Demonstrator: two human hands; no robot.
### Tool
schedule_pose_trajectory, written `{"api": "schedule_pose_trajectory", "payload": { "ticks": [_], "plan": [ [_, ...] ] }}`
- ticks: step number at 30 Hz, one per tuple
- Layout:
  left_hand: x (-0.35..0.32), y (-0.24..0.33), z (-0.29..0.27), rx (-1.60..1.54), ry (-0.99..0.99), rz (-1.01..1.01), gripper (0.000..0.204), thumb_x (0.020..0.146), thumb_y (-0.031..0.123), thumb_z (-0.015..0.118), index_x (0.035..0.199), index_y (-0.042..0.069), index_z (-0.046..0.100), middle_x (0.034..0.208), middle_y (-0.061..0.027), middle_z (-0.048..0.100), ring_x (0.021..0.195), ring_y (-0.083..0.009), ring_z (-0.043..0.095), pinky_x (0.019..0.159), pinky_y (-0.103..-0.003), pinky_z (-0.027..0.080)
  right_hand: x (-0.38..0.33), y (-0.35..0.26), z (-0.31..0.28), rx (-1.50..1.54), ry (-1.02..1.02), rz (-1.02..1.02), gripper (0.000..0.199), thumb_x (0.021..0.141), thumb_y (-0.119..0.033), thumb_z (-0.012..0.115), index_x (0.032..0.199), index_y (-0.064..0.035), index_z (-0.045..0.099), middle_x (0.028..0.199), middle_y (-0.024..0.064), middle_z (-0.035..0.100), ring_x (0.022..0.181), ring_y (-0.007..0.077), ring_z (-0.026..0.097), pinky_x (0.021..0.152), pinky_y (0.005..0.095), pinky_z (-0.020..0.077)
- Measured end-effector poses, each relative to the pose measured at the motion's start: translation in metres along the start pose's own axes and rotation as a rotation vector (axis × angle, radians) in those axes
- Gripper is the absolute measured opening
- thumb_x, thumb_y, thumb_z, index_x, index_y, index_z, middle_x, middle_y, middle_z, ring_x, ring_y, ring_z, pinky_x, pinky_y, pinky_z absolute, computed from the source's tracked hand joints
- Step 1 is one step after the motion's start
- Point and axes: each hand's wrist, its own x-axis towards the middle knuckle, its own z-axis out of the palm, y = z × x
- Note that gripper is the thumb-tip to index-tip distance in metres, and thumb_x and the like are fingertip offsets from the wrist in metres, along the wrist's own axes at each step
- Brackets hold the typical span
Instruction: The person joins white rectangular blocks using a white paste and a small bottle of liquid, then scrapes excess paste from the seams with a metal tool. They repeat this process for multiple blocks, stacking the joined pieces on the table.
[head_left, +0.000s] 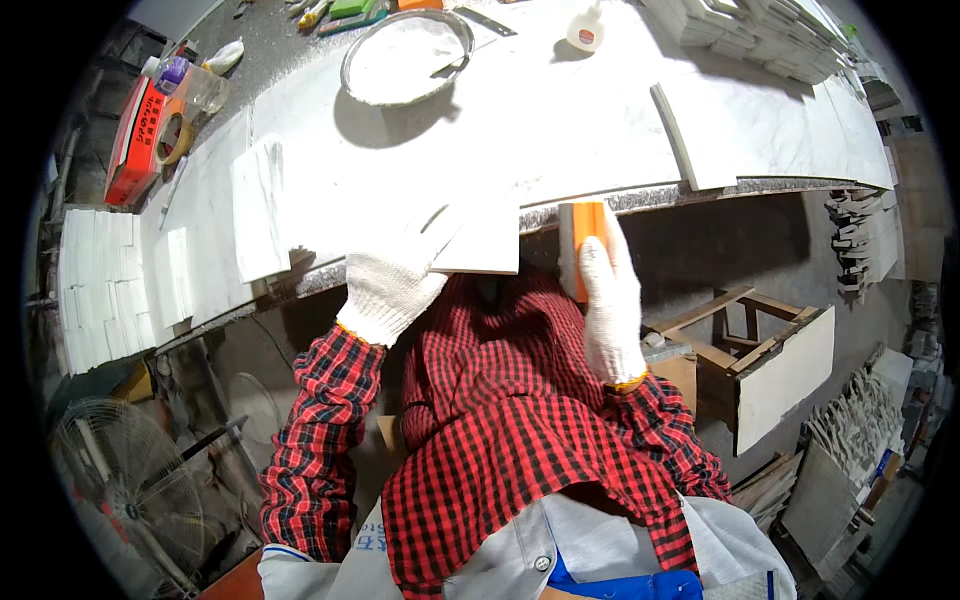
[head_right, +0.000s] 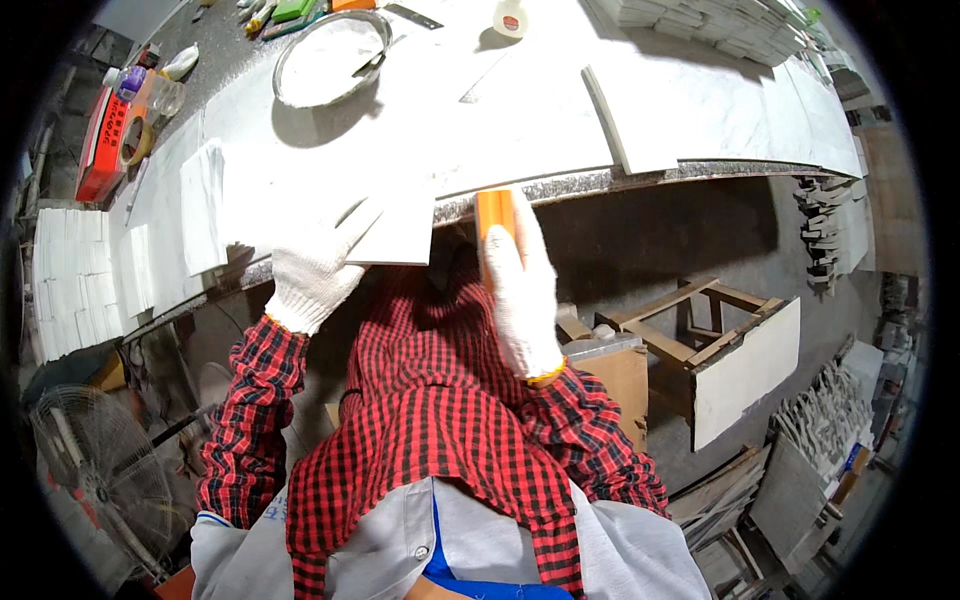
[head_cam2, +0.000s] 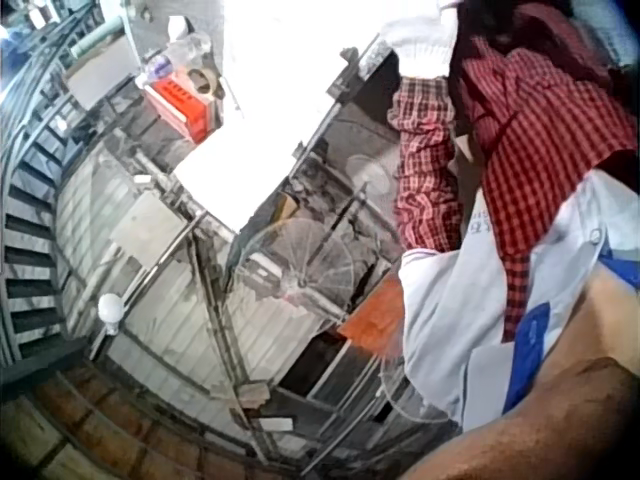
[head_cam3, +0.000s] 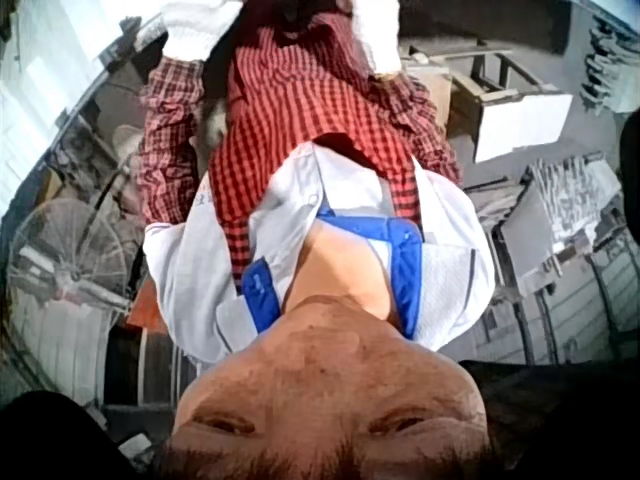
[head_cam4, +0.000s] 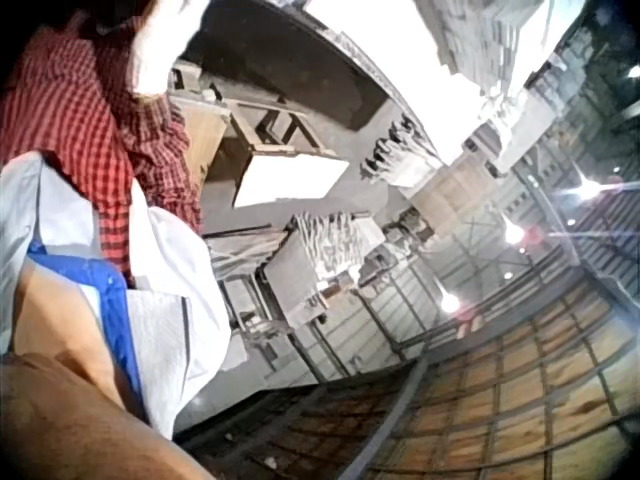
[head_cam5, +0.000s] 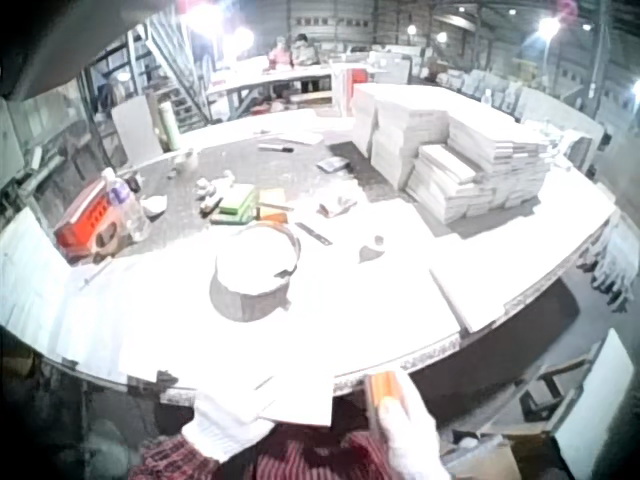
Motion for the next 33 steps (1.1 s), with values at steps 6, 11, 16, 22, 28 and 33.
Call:
{"api": "schedule_pose_trajectory", "payload": {
  "ticks": [6, 11, 16, 22, 28, 33],
  "plan": [
    [-0.01, 0.003, 0.013, 0.025, 0.137, 0.023, 0.051, 0.073, 0.025, 0.076, 0.123, 0.015, 0.071, 0.125, -0.0085, 0.065, 0.114, -0.0295, 0.062, 0.099, -0.045, 0.047, 0.0, 0.012, -0.038, -0.609, -0.123, -0.329, 0.058, 0.09, -0.014, 0.073, 0.144, -0.0072, 0.054, 0.134, 0.0134, 0.057, 0.122, 0.0245, 0.058, 0.103, 0.035, 0.0474],
    [-0.014, 0.0, 0.023, -0.002, 0.149, -0.002, 0.051, 0.072, 0.023, 0.078, 0.122, 0.017, 0.072, 0.126, -0.0077, 0.065, 0.117, -0.0288, 0.061, 0.104, -0.046, 0.045, -0.008, 0.015, -0.026, -0.849, -0.142, -0.524, 0.061, 0.081, -0.017, 0.08, 0.138, -0.0122, 0.06, 0.13, 0.0154, 0.056, 0.119, 0.0316, 0.056, 0.102, 0.0394, 0.0467],
    [-0.014, -0.002, 0.027, -0.033, 0.201, -0.008, 0.044, 0.073, 0.023, 0.079, 0.117, 0.016, 0.074, 0.119, -0.0058, 0.067, 0.114, -0.0283, 0.062, 0.101, -0.045, 0.047, -0.017, 0.005, -0.01, -1.043, -0.197, -0.785, 0.055, 0.073, -0.017, 0.083, 0.125, -0.0183, 0.066, 0.117, 0.0155, 0.061, 0.102, 0.0331, 0.06, 0.087, 0.0424, 0.0502],
    [-0.011, -0.003, 0.025, -0.054, 0.224, 0.008, 0.044, 0.072, 0.024, 0.079, 0.114, 0.013, 0.075, 0.115, -0.0057, 0.069, 0.109, -0.0277, 0.064, 0.097, -0.044, 0.048, 0.01, -0.013, 0.021, -1.232, -0.357, -1.04, 0.044, 0.073, -0.014, 0.078, 0.114, -0.0221, 0.066, 0.091, 0.0088, 0.06, 0.071, 0.0279, 0.063, 0.061, 0.0403, 0.0517],
    [-0.011, -0.001, 0.023, -0.075, 0.252, 0.003, 0.037, 0.074, 0.022, 0.076, 0.109, 0.014, 0.075, 0.109, -0.0037, 0.069, 0.102, -0.0253, 0.064, 0.09, -0.041, 0.049, 0.01, -0.027, 0.009, -1.284, -0.413, -1.016, 0.04, 0.072, -0.015, 0.077, 0.11, -0.0215, 0.065, 0.085, 0.0074, 0.058, 0.069, 0.0257, 0.063, 0.058, 0.0392, 0.0517],
    [-0.013, -0.002, 0.027, -0.048, 0.232, 0.021, 0.037, 0.076, 0.02, 0.076, 0.113, 0.012, 0.075, 0.113, -0.0075, 0.067, 0.107, -0.0298, 0.063, 0.094, -0.043, 0.05, 0.021, -0.014, 0.021, -1.205, -0.439, -1.161, 0.04, 0.072, -0.014, 0.077, 0.109, -0.0224, 0.065, 0.094, 0.0085, 0.057, 0.074, 0.0255, 0.063, 0.063, 0.0392, 0.0522]
  ]
}}
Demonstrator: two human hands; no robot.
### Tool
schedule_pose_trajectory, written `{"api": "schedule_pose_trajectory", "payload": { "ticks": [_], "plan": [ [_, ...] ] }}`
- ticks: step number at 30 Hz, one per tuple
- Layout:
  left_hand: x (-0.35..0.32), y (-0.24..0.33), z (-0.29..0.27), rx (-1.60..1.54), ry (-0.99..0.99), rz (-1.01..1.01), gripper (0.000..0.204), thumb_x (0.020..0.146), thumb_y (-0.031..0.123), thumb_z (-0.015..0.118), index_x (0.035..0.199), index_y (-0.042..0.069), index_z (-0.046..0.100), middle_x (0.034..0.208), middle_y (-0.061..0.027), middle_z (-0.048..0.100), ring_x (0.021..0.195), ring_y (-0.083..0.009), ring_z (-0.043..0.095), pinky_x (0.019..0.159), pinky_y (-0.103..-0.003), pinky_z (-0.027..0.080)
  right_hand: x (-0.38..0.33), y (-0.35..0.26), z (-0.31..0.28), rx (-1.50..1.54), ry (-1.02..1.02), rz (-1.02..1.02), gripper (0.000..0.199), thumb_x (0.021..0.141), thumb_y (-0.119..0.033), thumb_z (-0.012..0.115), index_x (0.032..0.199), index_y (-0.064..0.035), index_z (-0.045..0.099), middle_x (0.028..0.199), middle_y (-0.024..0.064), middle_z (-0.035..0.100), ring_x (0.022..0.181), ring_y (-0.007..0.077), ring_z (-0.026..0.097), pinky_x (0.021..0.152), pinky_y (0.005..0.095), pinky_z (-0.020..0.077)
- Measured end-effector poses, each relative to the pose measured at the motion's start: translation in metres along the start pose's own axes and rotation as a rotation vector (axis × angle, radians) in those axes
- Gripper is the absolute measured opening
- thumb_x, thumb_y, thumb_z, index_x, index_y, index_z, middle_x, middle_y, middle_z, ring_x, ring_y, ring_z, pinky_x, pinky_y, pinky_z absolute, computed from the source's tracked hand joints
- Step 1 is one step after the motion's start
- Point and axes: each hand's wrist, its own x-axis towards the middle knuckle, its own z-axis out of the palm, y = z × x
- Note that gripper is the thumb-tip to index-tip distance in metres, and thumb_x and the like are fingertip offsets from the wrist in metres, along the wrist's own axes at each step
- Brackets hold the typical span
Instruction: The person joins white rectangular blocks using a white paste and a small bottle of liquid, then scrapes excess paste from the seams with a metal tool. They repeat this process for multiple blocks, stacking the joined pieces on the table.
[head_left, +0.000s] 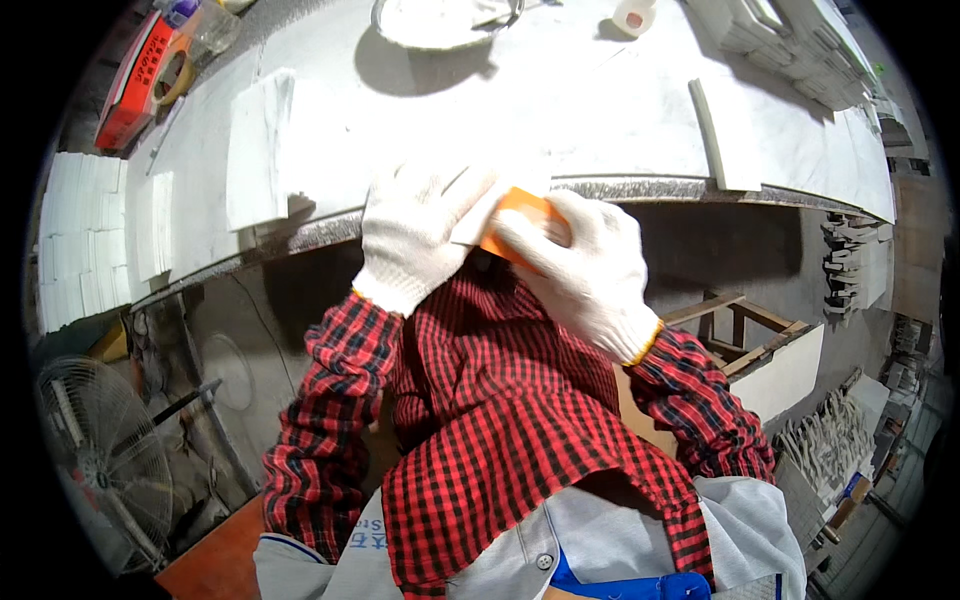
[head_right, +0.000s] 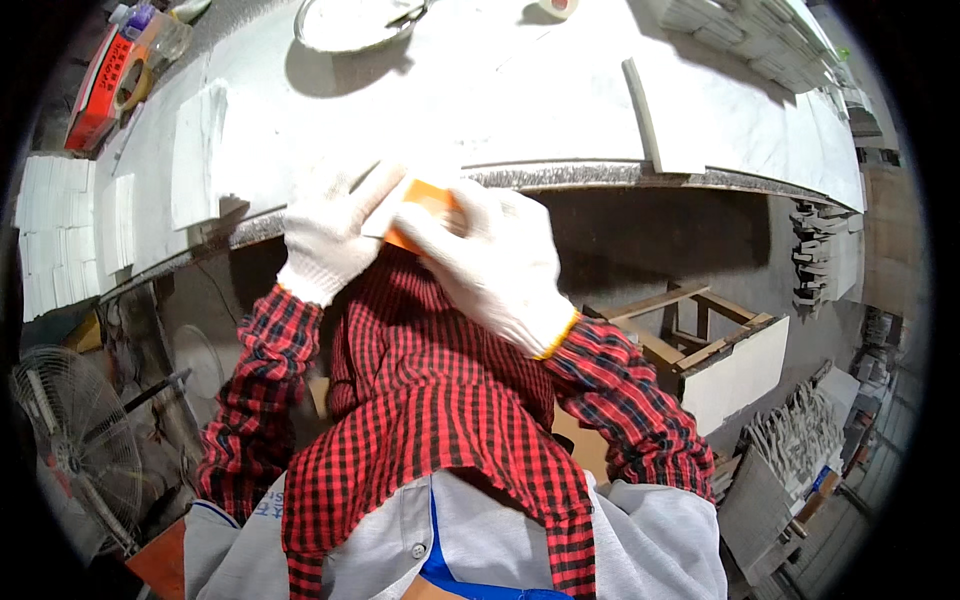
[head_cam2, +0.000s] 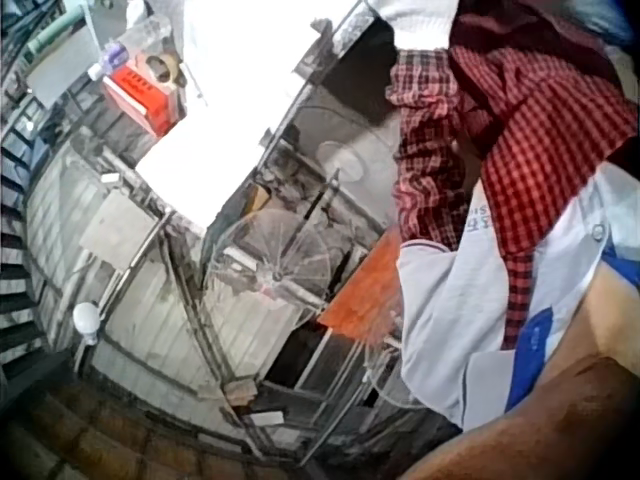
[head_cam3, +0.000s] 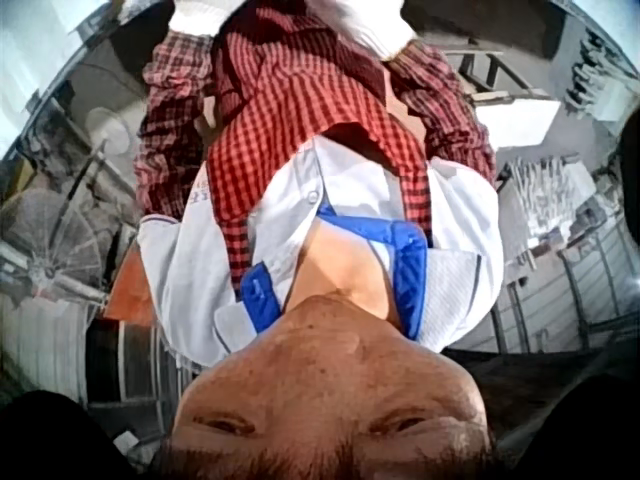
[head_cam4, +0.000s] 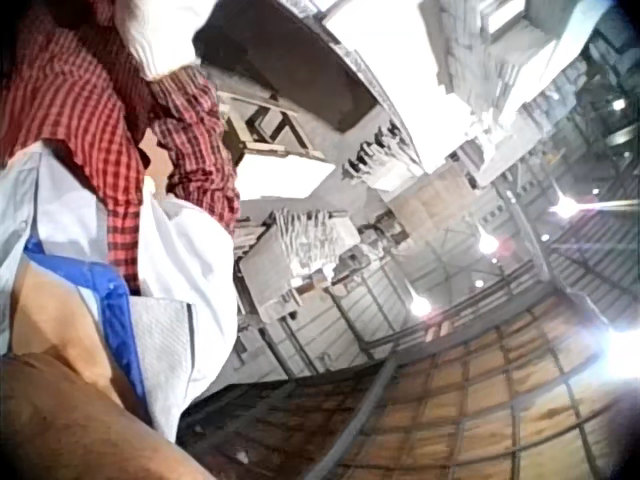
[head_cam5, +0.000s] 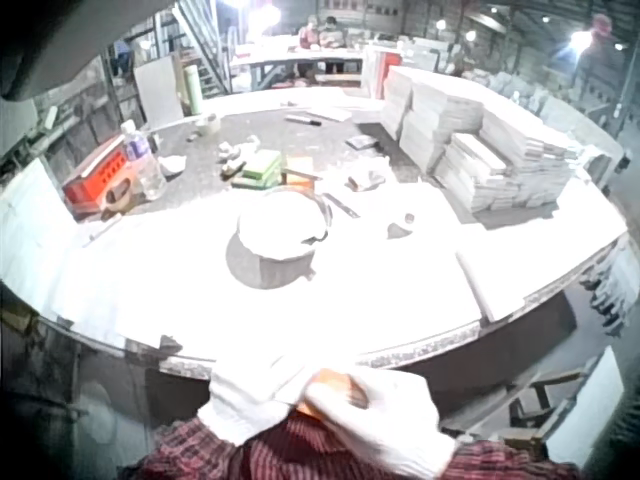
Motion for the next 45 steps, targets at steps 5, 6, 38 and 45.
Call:
{"api": "schedule_pose_trajectory", "payload": {
  "ticks": [5, 6, 38, 45],
  "plan": [
    [-0.001, 0.002, -0.005, 0.051, -0.036, -0.023, 0.046, 0.074, 0.029, 0.079, 0.117, 0.015, 0.075, 0.117, -0.0061, 0.069, 0.104, -0.0276, 0.063, 0.093, -0.042, 0.049, -0.028, 0.051, -0.05, -0.079, 0.072, 0.189, 0.046, 0.071, -0.009, 0.081, 0.114, -0.0165, 0.068, 0.092, 0.0106, 0.062, 0.076, 0.0263, 0.064, 0.06, 0.0378, 0.0524],
    [-0.001, 0.002, -0.005, 0.08, -0.046, -0.021, 0.047, 0.074, 0.03, 0.078, 0.119, 0.016, 0.074, 0.117, -0.006, 0.069, 0.103, -0.0274, 0.063, 0.092, -0.042, 0.049, -0.031, 0.052, -0.058, -0.167, 0.174, 0.215, 0.048, 0.071, -0.008, 0.082, 0.116, -0.0154, 0.068, 0.096, 0.0115, 0.063, 0.079, 0.0273, 0.064, 0.064, 0.0391, 0.0528],
    [0.055, 0.051, -0.069, -1.497, 0.185, -0.823, 0.082, 0.091, -0.004, 0.062, 0.16, 0.004, 0.021, 0.141, -0.0118, 0.053, 0.117, -0.0151, 0.057, 0.097, -0.028, 0.049, 0.068, 0.021, -0.039, 1.304, -0.17, 0.674, 0.035, 0.098, -0.03, 0.065, 0.112, 0.0013, 0.069, 0.092, 0.0001, 0.068, 0.085, 0.006, 0.058, 0.077, 0.024, 0.0482],
    [0.058, 0.033, -0.07, -1.588, -0.039, -0.848, 0.077, 0.09, -0.006, 0.057, 0.16, 0.009, 0.028, 0.152, -0.016, 0.047, 0.113, -0.0109, 0.058, 0.089, -0.021, 0.048, 0.065, 0.023, -0.046, 1.393, -0.387, 0.786, 0.031, 0.095, -0.029, 0.067, 0.104, 0.0002, 0.071, 0.087, -0.0001, 0.068, 0.079, 0.0059, 0.059, 0.072, 0.0227, 0.0481]
  ]
}}
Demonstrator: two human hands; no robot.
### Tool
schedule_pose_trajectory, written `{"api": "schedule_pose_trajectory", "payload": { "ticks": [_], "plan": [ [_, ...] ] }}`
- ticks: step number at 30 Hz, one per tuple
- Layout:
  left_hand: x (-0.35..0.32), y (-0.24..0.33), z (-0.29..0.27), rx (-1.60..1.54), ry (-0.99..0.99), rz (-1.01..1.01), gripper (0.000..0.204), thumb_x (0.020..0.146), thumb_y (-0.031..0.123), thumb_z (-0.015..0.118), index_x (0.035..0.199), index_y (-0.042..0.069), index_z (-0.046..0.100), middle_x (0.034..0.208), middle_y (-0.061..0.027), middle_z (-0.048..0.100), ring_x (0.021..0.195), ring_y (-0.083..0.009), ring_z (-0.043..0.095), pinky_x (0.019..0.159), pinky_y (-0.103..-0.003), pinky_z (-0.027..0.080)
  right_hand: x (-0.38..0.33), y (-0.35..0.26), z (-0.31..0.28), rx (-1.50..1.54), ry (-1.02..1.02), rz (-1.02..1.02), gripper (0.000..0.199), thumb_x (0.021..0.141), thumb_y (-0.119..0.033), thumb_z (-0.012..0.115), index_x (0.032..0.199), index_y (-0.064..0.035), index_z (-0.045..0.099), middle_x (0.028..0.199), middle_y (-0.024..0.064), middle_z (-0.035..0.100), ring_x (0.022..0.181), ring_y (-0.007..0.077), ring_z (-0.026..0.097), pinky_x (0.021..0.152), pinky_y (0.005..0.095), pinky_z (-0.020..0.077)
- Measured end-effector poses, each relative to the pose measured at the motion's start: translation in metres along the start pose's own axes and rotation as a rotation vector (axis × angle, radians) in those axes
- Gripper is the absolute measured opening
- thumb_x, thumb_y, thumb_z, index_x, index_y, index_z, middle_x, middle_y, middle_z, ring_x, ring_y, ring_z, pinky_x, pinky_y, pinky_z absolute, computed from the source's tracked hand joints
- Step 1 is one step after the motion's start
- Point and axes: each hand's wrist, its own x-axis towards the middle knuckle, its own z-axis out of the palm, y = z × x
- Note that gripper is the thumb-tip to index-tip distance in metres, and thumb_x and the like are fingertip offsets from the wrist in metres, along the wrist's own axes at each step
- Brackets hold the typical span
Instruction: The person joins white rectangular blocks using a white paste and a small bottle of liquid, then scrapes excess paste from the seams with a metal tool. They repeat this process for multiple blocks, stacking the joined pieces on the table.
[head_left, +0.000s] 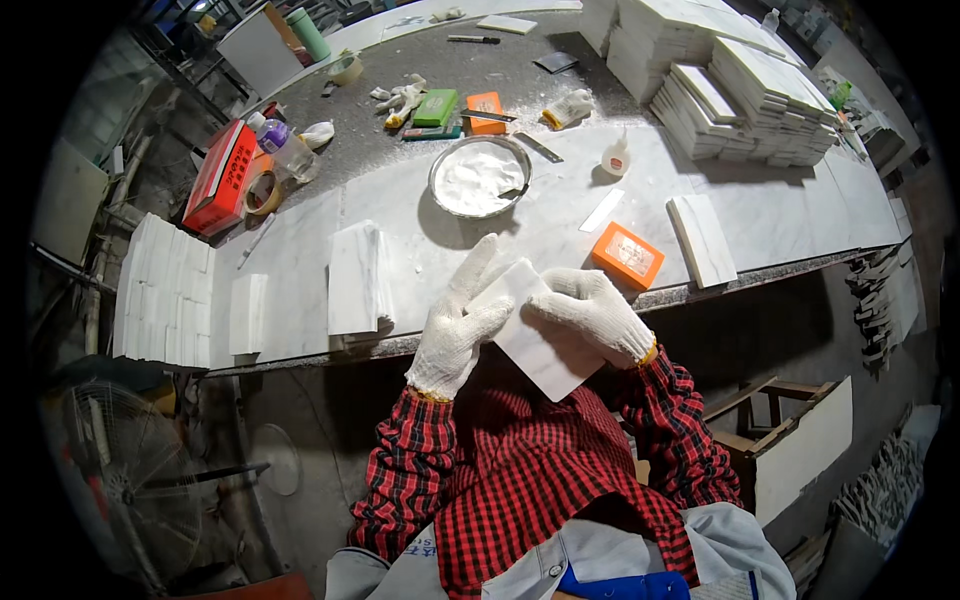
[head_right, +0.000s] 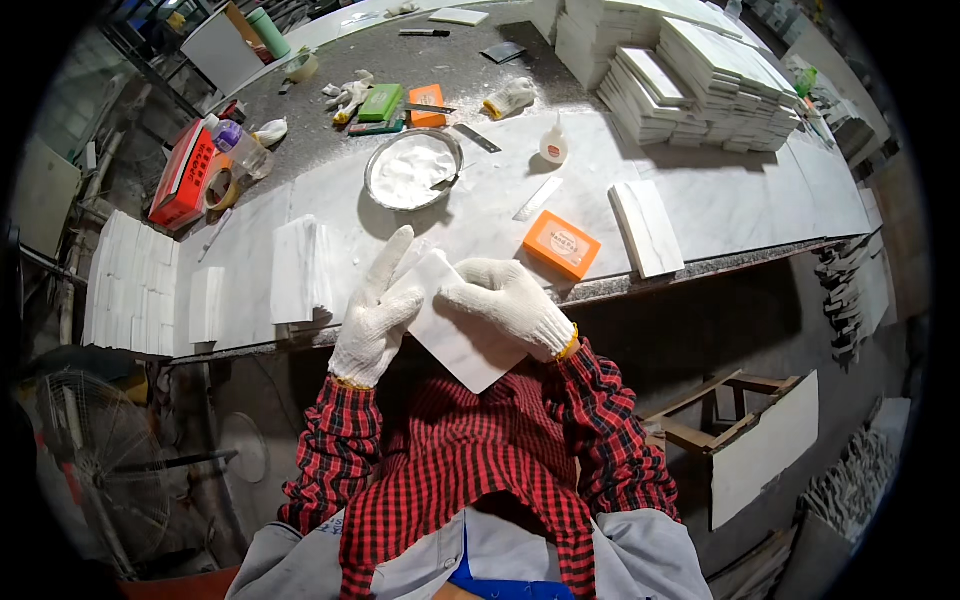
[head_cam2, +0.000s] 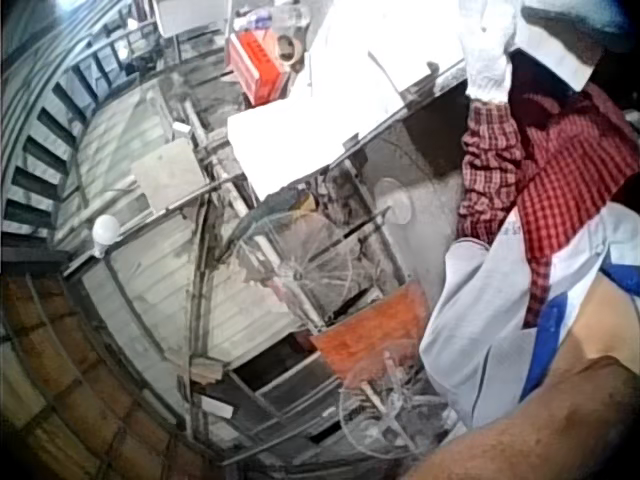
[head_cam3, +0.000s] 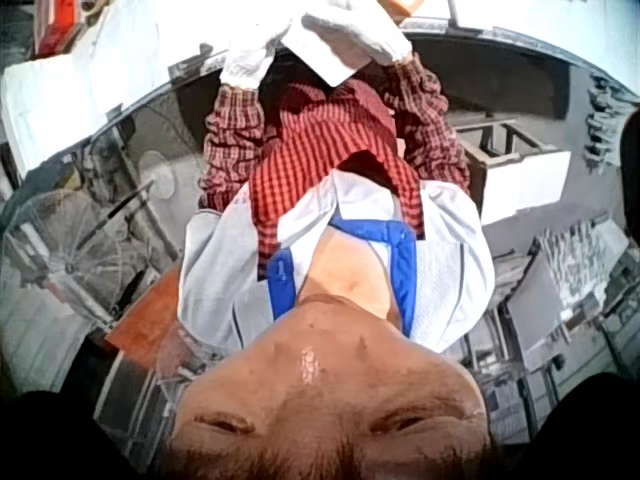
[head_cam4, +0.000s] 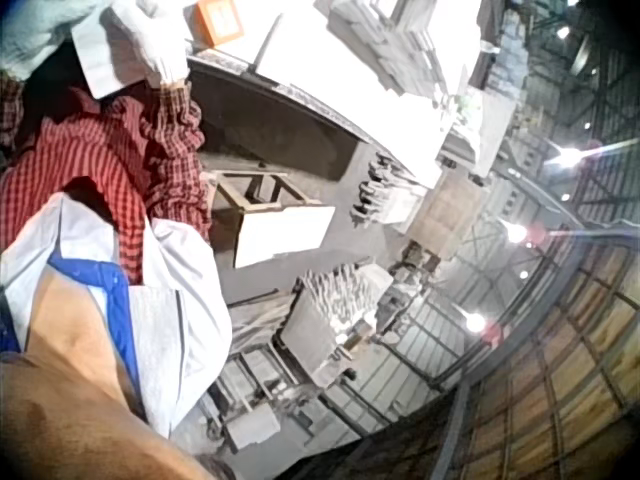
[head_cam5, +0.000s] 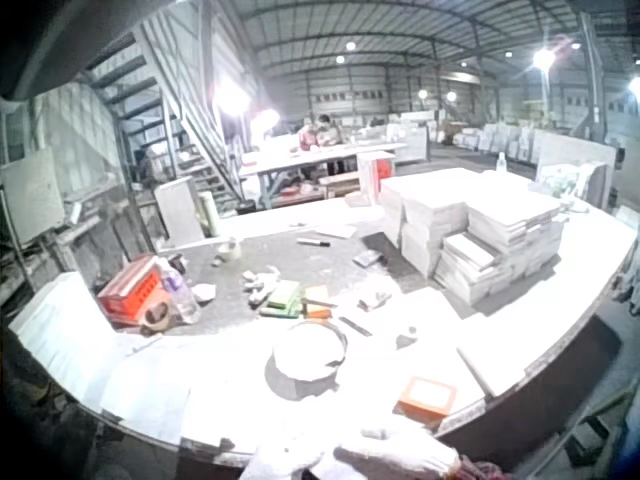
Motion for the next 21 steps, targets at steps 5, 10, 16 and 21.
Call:
{"api": "schedule_pose_trajectory", "payload": {
  "ticks": [5, 10, 16, 21],
  "plan": [
    [0.007, -0.002, 0.001, -0.14, -0.074, -0.031, 0.072, 0.094, -0.008, 0.052, 0.159, 0.012, 0.03, 0.154, -0.017, 0.046, 0.117, -0.0099, 0.056, 0.09, -0.02, 0.046, 0.007, 0.009, -0.008, -0.019, -0.058, -0.027, 0.029, 0.095, -0.027, 0.068, 0.102, 0.0, 0.071, 0.087, -0.0009, 0.068, 0.078, 0.0051, 0.06, 0.072, 0.0221, 0.0484],
    [0.013, -0.014, 0.0, -0.226, -0.04, 0.014, 0.072, 0.094, -0.009, 0.051, 0.159, 0.013, 0.031, 0.154, -0.0176, 0.045, 0.129, -0.0154, 0.053, 0.098, -0.023, 0.046, 0.018, 0.007, -0.014, -0.036, -0.044, 0.002, 0.026, 0.094, -0.025, 0.071, 0.1, 0.0002, 0.072, 0.086, -0.0016, 0.069, 0.078, 0.0046, 0.059, 0.072, 0.0227, 0.0484],
    [0.028, -0.021, -0.011, -0.105, 0.067, 0.053, 0.078, 0.087, -0.012, 0.065, 0.156, 0.011, 0.036, 0.144, -0.0189, 0.053, 0.127, -0.0212, 0.057, 0.101, -0.032, 0.052, 0.02, 0.003, -0.005, -0.391, 0.126, -0.301, 0.026, 0.09, -0.025, 0.074, 0.094, 0.0005, 0.072, 0.076, 0.0078, 0.068, 0.069, 0.0122, 0.061, 0.066, 0.0298, 0.0498],
    [0.045, -0.017, -0.029, 0.018, 0.062, 0.083, 0.069, 0.085, -0.01, 0.07, 0.147, 0.009, 0.048, 0.115, -0.0141, 0.07, 0.102, -0.0217, 0.07, 0.085, -0.031, 0.06, 0.029, -0.017, 0.006, -0.767, 0.212, -0.436, 0.024, 0.086, -0.029, 0.075, 0.096, -0.0077, 0.074, 0.079, 0.0128, 0.067, 0.073, 0.033, 0.066, 0.065, 0.0405, 0.0515]
  ]
}}
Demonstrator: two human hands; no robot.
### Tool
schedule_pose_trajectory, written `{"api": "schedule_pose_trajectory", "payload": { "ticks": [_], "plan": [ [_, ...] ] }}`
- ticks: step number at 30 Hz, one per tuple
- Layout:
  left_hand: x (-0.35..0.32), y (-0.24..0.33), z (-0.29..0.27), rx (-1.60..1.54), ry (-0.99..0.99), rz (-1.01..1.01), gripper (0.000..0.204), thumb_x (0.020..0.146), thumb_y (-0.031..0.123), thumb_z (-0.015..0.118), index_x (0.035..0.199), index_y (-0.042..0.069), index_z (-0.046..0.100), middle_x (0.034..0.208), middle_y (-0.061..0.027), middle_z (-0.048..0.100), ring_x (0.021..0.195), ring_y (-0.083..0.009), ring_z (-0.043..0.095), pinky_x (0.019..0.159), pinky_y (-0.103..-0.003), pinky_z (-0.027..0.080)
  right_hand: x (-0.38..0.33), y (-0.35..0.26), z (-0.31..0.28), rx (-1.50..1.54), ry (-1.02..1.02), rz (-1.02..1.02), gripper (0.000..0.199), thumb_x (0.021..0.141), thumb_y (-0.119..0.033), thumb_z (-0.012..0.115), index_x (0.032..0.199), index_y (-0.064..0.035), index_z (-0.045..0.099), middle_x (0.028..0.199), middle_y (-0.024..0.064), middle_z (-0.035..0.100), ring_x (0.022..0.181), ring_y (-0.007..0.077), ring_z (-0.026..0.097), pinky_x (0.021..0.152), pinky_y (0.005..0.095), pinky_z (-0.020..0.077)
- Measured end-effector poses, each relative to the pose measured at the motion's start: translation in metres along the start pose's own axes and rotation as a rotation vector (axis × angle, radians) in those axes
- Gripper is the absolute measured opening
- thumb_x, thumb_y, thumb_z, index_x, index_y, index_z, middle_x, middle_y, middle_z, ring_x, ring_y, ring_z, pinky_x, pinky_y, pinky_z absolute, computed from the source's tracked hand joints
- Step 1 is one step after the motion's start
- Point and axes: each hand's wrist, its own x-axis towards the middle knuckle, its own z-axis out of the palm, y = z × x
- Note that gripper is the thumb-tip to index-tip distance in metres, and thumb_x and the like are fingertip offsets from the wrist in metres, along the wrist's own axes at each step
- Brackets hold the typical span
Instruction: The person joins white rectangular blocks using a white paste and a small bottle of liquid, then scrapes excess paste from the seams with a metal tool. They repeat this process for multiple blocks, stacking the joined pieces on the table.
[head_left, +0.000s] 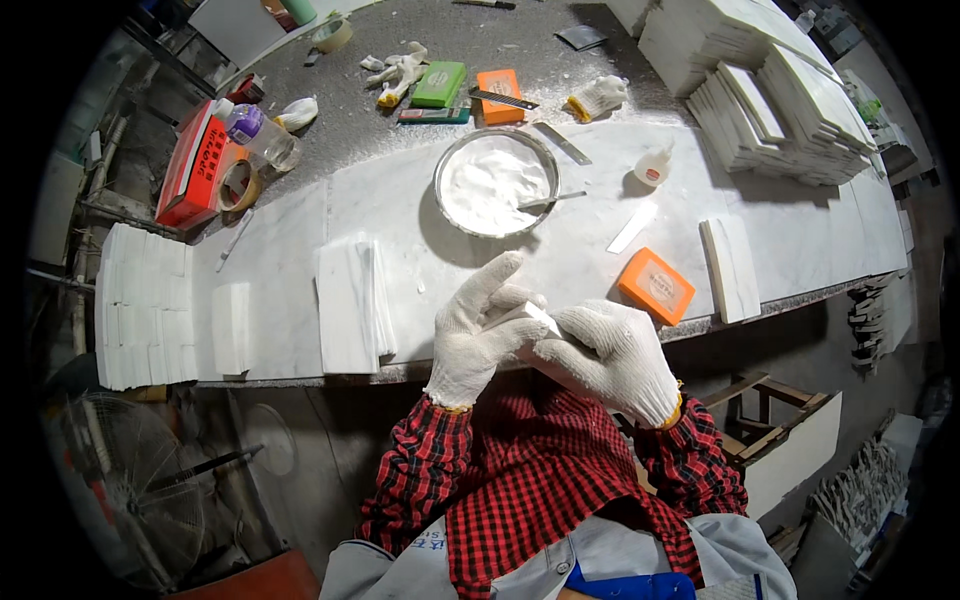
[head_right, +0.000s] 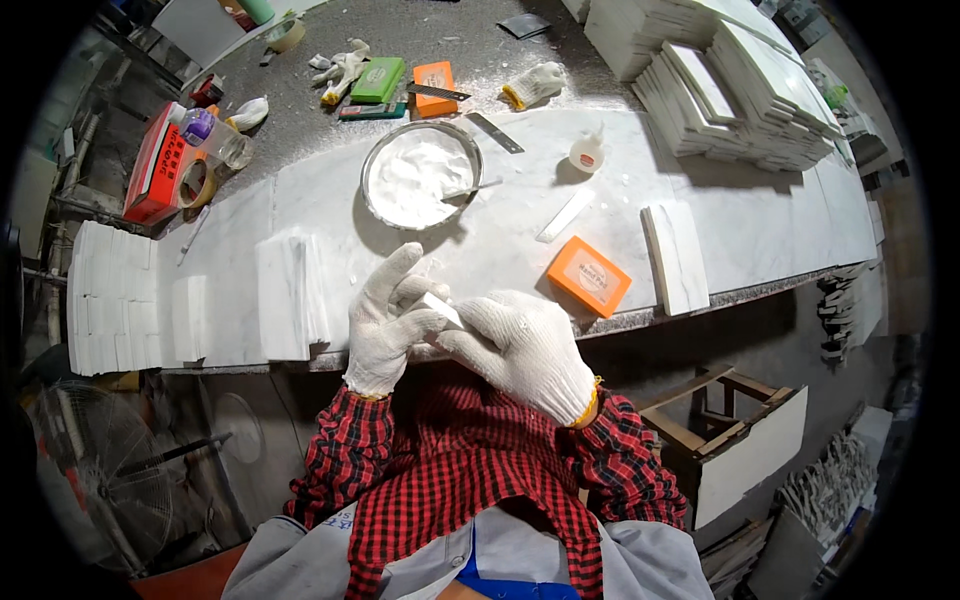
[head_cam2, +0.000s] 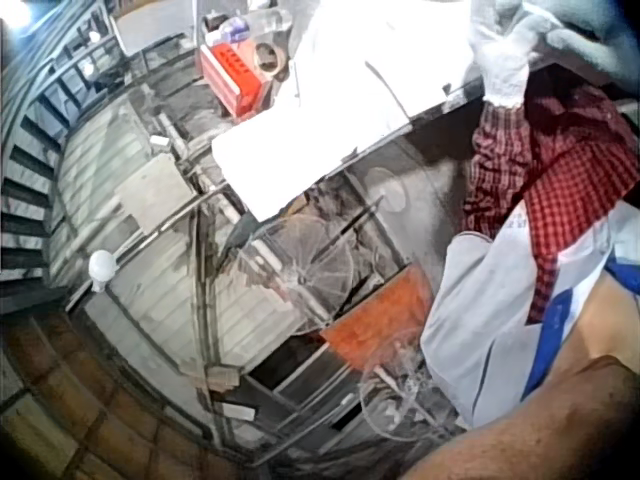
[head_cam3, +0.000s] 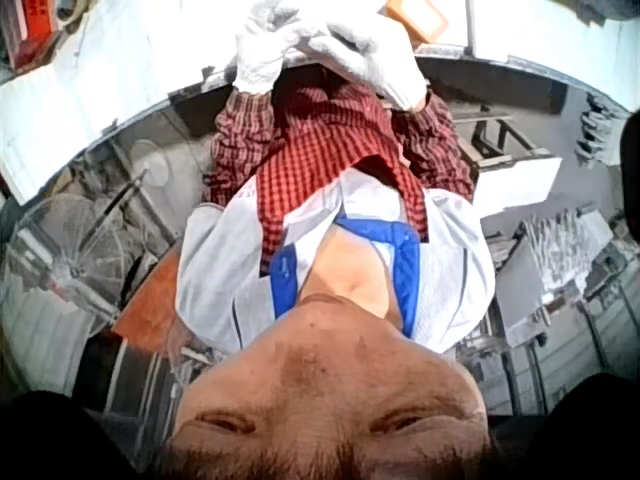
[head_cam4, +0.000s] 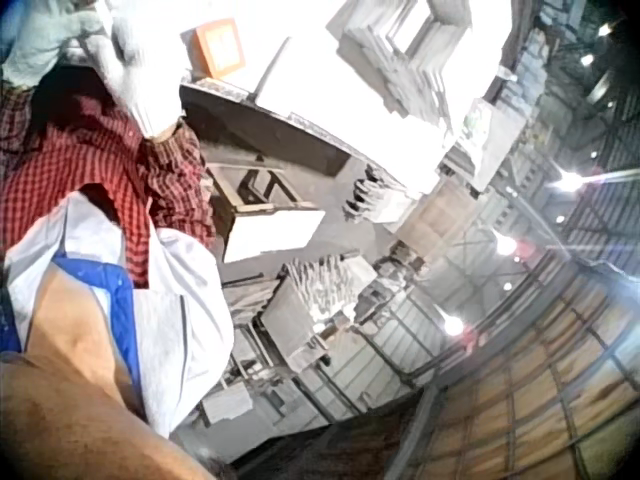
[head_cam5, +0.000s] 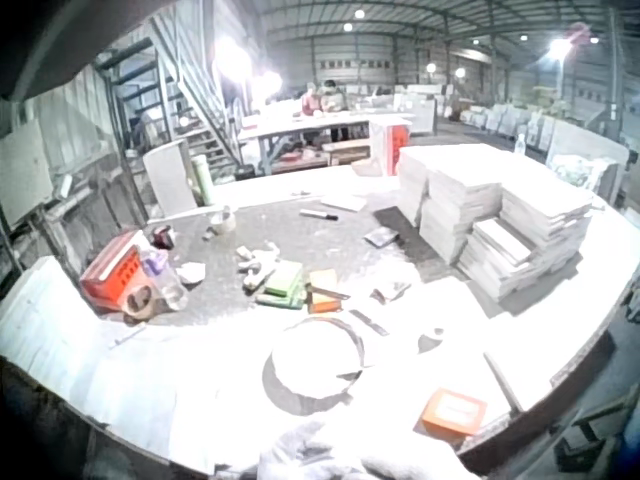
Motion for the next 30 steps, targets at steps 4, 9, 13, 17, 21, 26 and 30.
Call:
{"api": "schedule_pose_trajectory", "payload": {
  "ticks": [4, 9, 13, 17, 21, 26, 30],
  "plan": [
    [0.017, -0.004, -0.004, -0.1, 0.153, 0.015, 0.044, 0.099, 0.014, 0.063, 0.141, 0.003, 0.053, 0.107, -0.0104, 0.072, 0.092, -0.017, 0.072, 0.081, -0.028, 0.059, 0.022, -0.008, -0.002, -0.117, -0.025, -0.025, 0.022, 0.086, -0.029, 0.076, 0.093, -0.009, 0.072, 0.079, 0.0099, 0.066, 0.07, 0.03, 0.065, 0.063, 0.0401, 0.0514],
    [0.029, -0.006, -0.007, -0.307, 0.434, -0.037, 0.058, 0.108, 0.045, 0.044, 0.148, 0.003, 0.041, 0.107, -0.0063, 0.069, 0.097, -0.0178, 0.066, 0.097, -0.043, 0.053, 0.034, -0.029, -0.007, -0.358, -0.045, -0.007, 0.017, 0.083, -0.019, 0.078, 0.091, -0.007, 0.069, 0.073, 0.0074, 0.062, 0.066, 0.0277, 0.061, 0.061, 0.0391, 0.0477],
    [0.009, 0.023, 0.013, -0.512, 0.235, -0.166, 0.066, 0.105, 0.054, 0.044, 0.156, 0.013, 0.033, 0.15, -0.0054, 0.044, 0.126, -0.0193, 0.05, 0.102, -0.041, 0.044, 0.032, -0.035, 0.005, -0.464, 0.124, -0.061, 0.022, 0.08, -0.014, 0.078, 0.1, -0.0078, 0.071, 0.076, 0.0051, 0.064, 0.066, 0.0259, 0.061, 0.06, 0.0372, 0.0485],
    [0.008, 0.031, 0.044, -0.396, 0.175, -0.084, 0.064, 0.11, 0.045, 0.035, 0.163, 0.019, 0.011, 0.139, -0.0075, 0.047, 0.125, -0.0207, 0.05, 0.108, -0.039, 0.042, 0.023, -0.039, 0.019, -0.437, 0.25, -0.161, 0.041, 0.074, -0.008, 0.081, 0.113, -0.005, 0.071, 0.088, 0.009, 0.071, 0.071, 0.0261, 0.065, 0.063, 0.0348, 0.0519],
    [0.01, 0.034, 0.038, -0.221, 0.009, -0.038, 0.063, 0.11, 0.042, 0.036, 0.163, 0.016, 0.013, 0.13, -0.006, 0.049, 0.119, -0.0178, 0.051, 0.106, -0.034, 0.041, 0.013, -0.038, 0.022, -0.368, 0.336, -0.195, 0.053, 0.072, -0.007, 0.084, 0.122, -0.0029, 0.068, 0.101, 0.0121, 0.072, 0.081, 0.0253, 0.069, 0.065, 0.0331, 0.0546],
    [0.019, 0.036, 0.045, 0.01, -0.073, 0.113, 0.061, 0.111, 0.039, 0.035, 0.163, 0.014, 0.016, 0.123, -0.0058, 0.05, 0.114, -0.0158, 0.05, 0.104, -0.031, 0.04, 0.015, -0.043, 0.02, -0.312, 0.434, -0.17, 0.059, 0.068, -0.011, 0.087, 0.123, -0.0067, 0.067, 0.096, 0.01, 0.071, 0.081, 0.0238, 0.07, 0.07, 0.0319, 0.0568],
    [0.027, 0.034, 0.067, -0.112, -0.083, 0.024, 0.061, 0.111, 0.038, 0.036, 0.163, 0.013, 0.015, 0.121, -0.0053, 0.051, 0.112, -0.0157, 0.051, 0.103, -0.03, 0.041, 0.009, -0.026, 0.001, -0.277, 0.417, -0.188, 0.06, 0.069, -0.008, 0.084, 0.126, -0.0096, 0.067, 0.097, 0.0085, 0.07, 0.083, 0.0233, 0.07, 0.069, 0.0319, 0.0567]
  ]
}}
